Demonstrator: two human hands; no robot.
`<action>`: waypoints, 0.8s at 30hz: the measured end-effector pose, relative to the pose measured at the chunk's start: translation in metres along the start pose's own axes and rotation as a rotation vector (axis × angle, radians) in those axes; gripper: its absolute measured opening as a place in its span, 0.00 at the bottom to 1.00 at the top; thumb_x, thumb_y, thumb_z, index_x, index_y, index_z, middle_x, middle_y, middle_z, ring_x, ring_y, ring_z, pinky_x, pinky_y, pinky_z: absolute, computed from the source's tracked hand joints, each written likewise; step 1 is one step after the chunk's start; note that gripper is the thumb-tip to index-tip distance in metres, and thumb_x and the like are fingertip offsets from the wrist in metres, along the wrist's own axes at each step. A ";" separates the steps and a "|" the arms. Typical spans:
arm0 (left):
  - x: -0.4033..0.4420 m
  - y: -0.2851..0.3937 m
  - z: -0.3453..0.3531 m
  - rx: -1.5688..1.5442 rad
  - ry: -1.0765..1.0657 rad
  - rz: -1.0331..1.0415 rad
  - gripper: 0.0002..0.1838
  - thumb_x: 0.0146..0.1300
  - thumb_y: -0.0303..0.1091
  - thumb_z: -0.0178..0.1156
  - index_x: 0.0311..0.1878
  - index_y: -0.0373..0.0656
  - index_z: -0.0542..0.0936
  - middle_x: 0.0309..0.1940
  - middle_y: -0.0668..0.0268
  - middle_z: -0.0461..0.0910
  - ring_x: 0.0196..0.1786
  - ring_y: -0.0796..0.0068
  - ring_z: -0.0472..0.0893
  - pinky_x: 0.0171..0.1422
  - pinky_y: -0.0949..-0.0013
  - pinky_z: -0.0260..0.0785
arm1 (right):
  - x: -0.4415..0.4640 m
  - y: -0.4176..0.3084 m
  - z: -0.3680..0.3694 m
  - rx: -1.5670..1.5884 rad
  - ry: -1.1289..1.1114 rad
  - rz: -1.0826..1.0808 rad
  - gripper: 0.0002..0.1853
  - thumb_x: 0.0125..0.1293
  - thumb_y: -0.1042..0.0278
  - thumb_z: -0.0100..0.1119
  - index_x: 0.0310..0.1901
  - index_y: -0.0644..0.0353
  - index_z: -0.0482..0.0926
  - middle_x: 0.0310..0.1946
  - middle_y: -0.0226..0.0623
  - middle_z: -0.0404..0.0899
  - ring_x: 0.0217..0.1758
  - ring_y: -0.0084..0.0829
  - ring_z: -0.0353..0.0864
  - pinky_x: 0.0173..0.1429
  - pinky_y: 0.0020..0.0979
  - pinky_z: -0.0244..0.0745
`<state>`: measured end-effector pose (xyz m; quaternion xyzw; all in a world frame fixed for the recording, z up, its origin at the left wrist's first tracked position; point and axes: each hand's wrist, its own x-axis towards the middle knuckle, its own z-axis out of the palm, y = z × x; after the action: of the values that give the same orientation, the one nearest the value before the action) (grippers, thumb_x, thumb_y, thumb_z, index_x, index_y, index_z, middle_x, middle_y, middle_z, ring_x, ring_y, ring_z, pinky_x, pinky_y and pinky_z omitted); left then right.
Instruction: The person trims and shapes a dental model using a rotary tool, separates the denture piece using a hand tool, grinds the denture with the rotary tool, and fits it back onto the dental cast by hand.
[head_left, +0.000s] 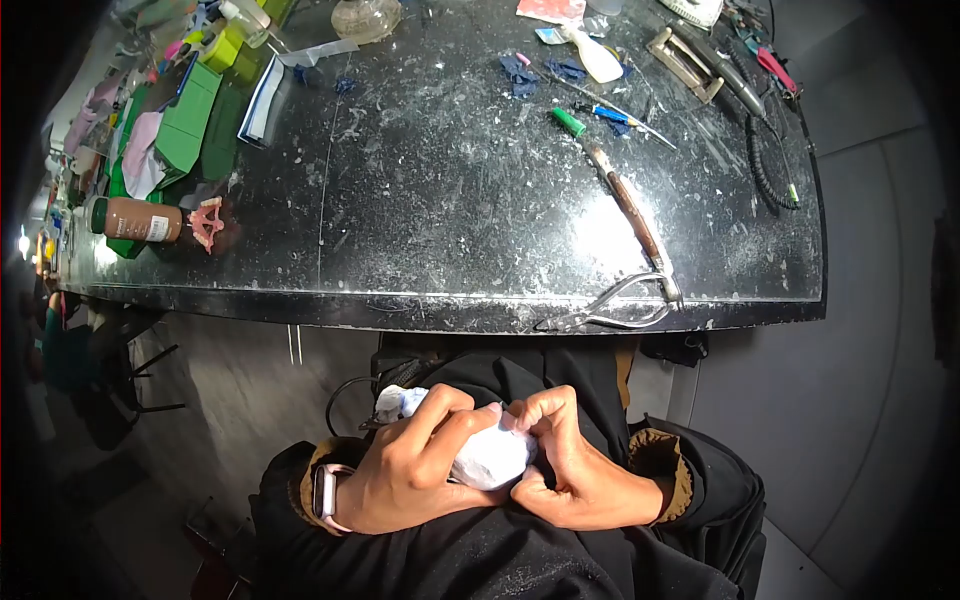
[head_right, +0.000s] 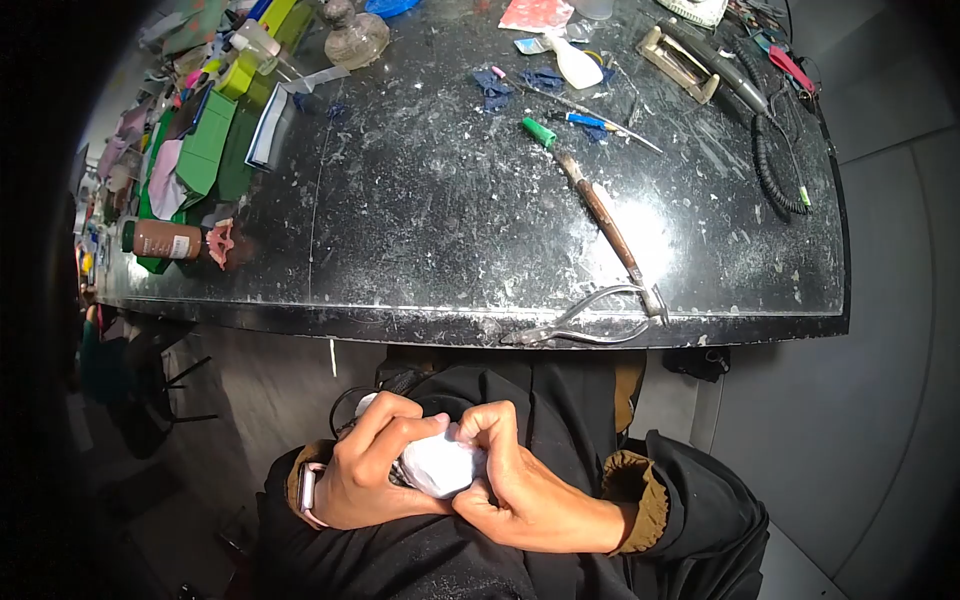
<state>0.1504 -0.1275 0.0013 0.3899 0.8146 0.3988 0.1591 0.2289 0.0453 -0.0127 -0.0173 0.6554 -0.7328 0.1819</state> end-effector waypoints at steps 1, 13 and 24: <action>0.001 0.000 0.000 0.005 -0.005 -0.004 0.32 0.33 0.36 0.78 0.45 0.35 0.77 0.36 0.64 0.70 0.31 0.70 0.79 0.33 0.70 0.73 | 0.000 -0.001 -0.001 0.007 -0.001 0.025 0.21 0.56 0.83 0.45 0.48 0.67 0.49 0.40 0.43 0.55 0.41 0.29 0.62 0.47 0.30 0.64; 0.014 -0.007 -0.007 -0.074 -0.040 -0.060 0.34 0.32 0.35 0.78 0.46 0.33 0.77 0.37 0.61 0.70 0.34 0.69 0.78 0.35 0.69 0.74 | 0.009 -0.003 -0.014 0.329 0.040 0.090 0.28 0.57 0.86 0.44 0.56 0.62 0.44 0.49 0.49 0.61 0.56 0.33 0.67 0.59 0.32 0.63; 0.029 -0.010 -0.009 -0.084 0.042 -0.150 0.33 0.33 0.33 0.78 0.45 0.33 0.75 0.38 0.57 0.71 0.36 0.66 0.79 0.35 0.68 0.75 | 0.013 0.007 -0.020 0.362 0.144 -0.014 0.38 0.55 0.88 0.56 0.59 0.55 0.42 0.52 0.52 0.67 0.57 0.35 0.73 0.64 0.40 0.70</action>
<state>0.1216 -0.1143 0.0005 0.3122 0.8273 0.4278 0.1874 0.2133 0.0602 -0.0251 0.0634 0.5243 -0.8392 0.1297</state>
